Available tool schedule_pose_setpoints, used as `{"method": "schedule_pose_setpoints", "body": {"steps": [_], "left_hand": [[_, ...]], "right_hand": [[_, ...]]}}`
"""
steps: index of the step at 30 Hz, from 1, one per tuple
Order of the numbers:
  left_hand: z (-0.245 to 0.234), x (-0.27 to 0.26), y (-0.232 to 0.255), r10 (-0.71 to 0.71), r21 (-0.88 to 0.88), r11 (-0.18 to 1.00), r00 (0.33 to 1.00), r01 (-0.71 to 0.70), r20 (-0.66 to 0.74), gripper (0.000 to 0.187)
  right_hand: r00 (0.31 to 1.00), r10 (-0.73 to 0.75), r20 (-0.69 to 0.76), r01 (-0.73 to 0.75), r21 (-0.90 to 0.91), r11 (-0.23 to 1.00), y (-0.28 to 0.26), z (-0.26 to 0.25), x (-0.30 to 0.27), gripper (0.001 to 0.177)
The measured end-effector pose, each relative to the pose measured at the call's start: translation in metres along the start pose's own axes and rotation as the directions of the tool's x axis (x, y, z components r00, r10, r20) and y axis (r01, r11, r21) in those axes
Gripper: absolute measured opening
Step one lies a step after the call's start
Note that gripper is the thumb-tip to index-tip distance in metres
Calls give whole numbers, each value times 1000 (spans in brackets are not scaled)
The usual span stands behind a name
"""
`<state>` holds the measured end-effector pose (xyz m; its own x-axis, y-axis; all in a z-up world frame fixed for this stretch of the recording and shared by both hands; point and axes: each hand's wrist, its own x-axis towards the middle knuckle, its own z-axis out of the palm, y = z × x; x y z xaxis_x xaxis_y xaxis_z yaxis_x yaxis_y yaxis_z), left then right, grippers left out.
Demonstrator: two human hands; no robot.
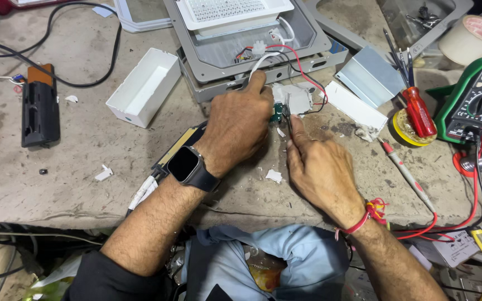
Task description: The person is repairing an electronic device by manipulating wires and components on a circuit board. They use pliers and a screwdriver to adjust connections and secure parts within a white plastic housing.
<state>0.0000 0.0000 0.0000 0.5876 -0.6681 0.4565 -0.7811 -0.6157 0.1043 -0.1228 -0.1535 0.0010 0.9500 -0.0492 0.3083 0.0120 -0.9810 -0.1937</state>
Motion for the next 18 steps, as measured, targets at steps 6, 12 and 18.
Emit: {"method": "schedule_pose_setpoints", "body": {"steps": [6, 12, 18], "left_hand": [[-19, -11, 19, 54, 129, 991, 989, -36, -138, 29], [-18, -8, 16, 101, 186, 980, 986, -75, -132, 35], [-23, -6, 16, 91, 128, 989, 982, -70, -167, 69]], "right_hand": [[993, 9, -118, -3, 49, 999, -6, -8, -24, 47], [982, -14, -191, 1, -67, 998, -15, -8, -42, 53], [968, -64, -242, 38, -110, 993, -22, -3, -25, 52]]}}
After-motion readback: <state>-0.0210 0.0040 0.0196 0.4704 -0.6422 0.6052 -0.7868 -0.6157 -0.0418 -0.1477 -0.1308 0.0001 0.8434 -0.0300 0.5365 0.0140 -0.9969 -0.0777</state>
